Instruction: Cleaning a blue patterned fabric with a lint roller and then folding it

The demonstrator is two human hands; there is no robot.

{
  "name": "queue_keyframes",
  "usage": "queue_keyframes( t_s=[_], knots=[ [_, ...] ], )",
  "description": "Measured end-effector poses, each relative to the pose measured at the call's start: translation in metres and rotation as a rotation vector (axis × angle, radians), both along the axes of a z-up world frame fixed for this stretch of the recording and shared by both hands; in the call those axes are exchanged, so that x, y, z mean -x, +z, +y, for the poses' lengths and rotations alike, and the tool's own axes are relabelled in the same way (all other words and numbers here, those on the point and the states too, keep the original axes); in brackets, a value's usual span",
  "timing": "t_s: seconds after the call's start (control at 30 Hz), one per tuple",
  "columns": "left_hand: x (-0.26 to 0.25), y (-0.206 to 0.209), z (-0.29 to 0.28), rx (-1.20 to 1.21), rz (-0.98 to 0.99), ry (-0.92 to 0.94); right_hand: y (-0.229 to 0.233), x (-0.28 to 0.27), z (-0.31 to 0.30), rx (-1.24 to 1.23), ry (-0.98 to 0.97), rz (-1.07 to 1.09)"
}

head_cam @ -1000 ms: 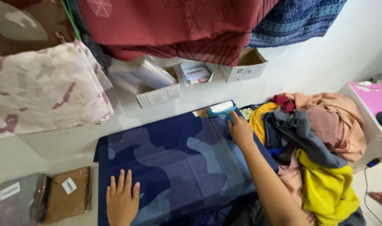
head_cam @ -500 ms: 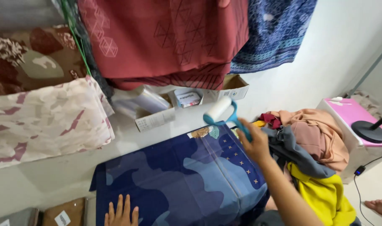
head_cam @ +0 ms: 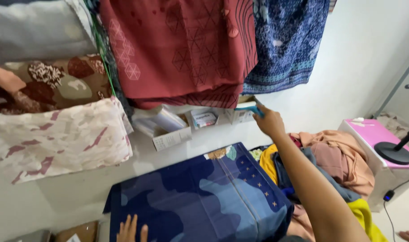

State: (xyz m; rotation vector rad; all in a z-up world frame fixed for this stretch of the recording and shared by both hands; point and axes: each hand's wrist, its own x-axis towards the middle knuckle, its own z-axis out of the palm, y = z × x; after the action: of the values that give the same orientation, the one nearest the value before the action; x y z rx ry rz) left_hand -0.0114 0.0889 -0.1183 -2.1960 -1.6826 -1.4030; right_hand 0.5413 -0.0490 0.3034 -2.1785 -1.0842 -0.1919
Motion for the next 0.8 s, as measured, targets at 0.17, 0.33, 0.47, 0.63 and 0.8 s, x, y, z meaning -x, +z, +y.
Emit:
queue_keyframes(
  t_s=[0.17, 0.33, 0.47, 0.63, 0.8],
  knots=[
    [0.028, 0.138, -0.091, -0.078, -0.383, -0.224, -0.008, -0.02, -0.018, -0.086, 0.04, 0.309],
    [0.096, 0.128, -0.1, 0.572, -0.735, -0.363, -0.067, 0.005, -0.108, -0.526, 0.054, 0.317],
    [0.136, 0.13, -0.127, 0.863, -0.744, -0.385, -0.187, 0.017, -0.179, -0.278, 0.003, 0.21],
    [0.134, 0.165, -0.158, 1.235, -0.384, -0.259, -0.317, 0.029, -0.23, -0.543, 0.071, 0.76],
    [0.121, 0.155, -0.16, 1.167, -0.023, -0.19, -0.367, 0.006, -0.233, -0.504, 0.169, 0.768]
  ],
)
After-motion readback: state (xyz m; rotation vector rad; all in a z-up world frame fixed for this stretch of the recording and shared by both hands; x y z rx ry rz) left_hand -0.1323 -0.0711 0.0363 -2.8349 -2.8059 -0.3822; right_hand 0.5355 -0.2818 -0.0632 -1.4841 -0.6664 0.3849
